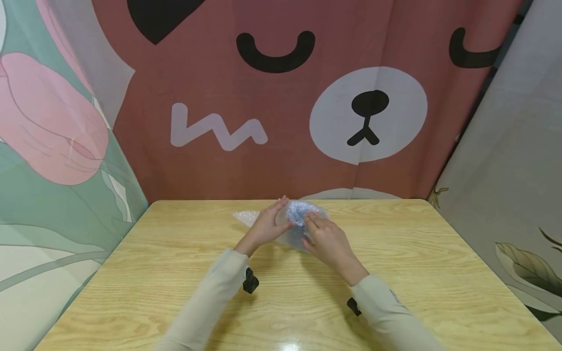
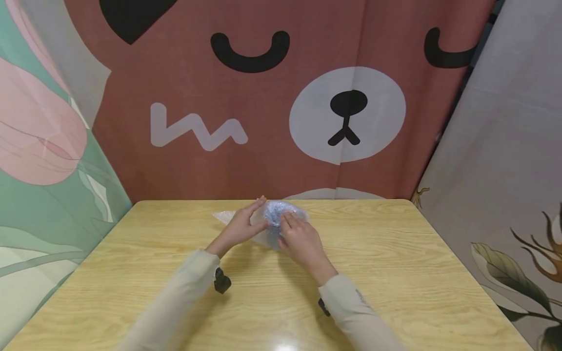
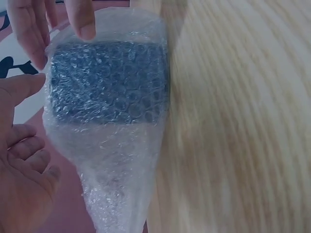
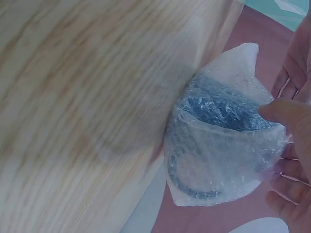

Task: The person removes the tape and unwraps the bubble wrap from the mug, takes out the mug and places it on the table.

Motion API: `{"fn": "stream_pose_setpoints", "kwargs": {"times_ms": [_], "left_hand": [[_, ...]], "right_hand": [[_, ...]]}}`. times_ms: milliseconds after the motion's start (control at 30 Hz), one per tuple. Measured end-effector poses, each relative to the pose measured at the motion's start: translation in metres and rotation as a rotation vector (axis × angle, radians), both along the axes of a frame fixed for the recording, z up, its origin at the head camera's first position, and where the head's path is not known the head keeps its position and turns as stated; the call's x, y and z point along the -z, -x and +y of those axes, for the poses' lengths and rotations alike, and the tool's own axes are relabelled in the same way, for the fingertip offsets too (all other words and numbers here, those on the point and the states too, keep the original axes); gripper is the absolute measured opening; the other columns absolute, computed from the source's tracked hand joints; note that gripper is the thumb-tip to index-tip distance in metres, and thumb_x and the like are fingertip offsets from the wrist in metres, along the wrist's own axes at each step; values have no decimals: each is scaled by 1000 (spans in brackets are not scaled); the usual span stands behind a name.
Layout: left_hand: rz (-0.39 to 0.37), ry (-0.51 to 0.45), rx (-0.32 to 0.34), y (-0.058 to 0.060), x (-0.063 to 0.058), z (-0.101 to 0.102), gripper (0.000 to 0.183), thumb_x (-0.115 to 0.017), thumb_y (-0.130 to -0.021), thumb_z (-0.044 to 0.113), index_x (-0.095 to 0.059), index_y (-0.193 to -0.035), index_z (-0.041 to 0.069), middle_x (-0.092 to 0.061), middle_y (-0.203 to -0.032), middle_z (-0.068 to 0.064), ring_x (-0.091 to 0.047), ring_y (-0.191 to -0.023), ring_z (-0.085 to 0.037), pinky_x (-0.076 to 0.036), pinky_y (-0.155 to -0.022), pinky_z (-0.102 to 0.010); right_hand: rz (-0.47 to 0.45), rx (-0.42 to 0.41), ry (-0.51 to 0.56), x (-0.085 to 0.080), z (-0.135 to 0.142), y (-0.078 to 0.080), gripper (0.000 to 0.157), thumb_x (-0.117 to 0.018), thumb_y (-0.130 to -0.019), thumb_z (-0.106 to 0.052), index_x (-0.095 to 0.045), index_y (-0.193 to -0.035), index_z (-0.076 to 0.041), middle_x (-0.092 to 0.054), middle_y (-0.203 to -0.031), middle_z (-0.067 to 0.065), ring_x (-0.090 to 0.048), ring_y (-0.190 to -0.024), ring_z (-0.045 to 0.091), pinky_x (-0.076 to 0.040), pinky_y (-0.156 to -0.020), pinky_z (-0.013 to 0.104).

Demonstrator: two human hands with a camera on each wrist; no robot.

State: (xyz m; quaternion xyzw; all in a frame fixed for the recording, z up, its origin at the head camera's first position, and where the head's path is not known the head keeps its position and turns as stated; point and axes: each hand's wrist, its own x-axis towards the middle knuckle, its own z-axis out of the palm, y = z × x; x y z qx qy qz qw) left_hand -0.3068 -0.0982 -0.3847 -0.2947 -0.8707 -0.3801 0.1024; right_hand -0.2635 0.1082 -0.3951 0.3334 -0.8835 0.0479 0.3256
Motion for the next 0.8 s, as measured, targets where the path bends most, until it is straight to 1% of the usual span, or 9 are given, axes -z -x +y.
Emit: {"fn": "stream_pose_setpoints", "kwargs": {"times_ms": [67,200,300,400,600,700,800], "left_hand": [[-12,-1,7,0,2,1,68,-71,-91,20,-38,-145,-3,-30,-152,-17,-25,-141,-34,-24,-113,-44],[-40,-12,11,-1,5,4,71,-71,-91,24,-37,-146,-3,-27,-154,-14,-24,-142,-31,-24,-113,-42],[-50,-16,3,-1,7,5,72,-72,-90,25,-37,-146,-3,-27,-154,-14,-25,-141,-28,-24,-113,-41],[-48,-16,-3,-2,8,7,71,-72,-90,25,-38,-146,-3,-26,-154,-14,-26,-141,-28,-24,-113,-42],[-38,-9,-20,-3,10,10,70,-72,-90,26,-39,-146,-2,-27,-154,-12,-26,-141,-27,-23,-113,-45],[-39,5,-36,-4,11,12,69,-71,-91,28,-41,-146,2,-27,-154,-10,-27,-140,-27,-23,-113,-46],[-45,0,-46,-5,11,13,66,-71,-91,29,-43,-146,5,-28,-154,-11,-29,-140,-28,-23,-112,-49]], "right_hand": [[-8,4,-5,1,-1,1,61,-85,-75,-25,-63,-121,8,-61,-123,23,-60,-112,37,-50,-91,44],[-14,2,-12,2,-1,2,57,-84,-75,-20,-64,-120,7,-62,-123,22,-59,-113,36,-49,-93,43],[-9,-2,-12,3,-1,3,52,-82,-75,-13,-65,-119,7,-62,-122,21,-59,-113,36,-48,-94,42],[3,-5,-9,4,-2,4,47,-78,-75,-9,-65,-117,8,-63,-120,22,-60,-112,36,-49,-93,42],[61,16,2,8,-4,5,40,-75,-77,-9,-68,-111,8,-65,-115,22,-62,-108,35,-51,-90,42],[96,35,1,8,-5,5,37,-76,-77,-11,-69,-109,7,-67,-112,21,-64,-105,34,-53,-87,41],[127,46,-1,7,-5,5,35,-77,-77,-12,-71,-107,6,-68,-109,20,-65,-102,33,-54,-83,40]]}}
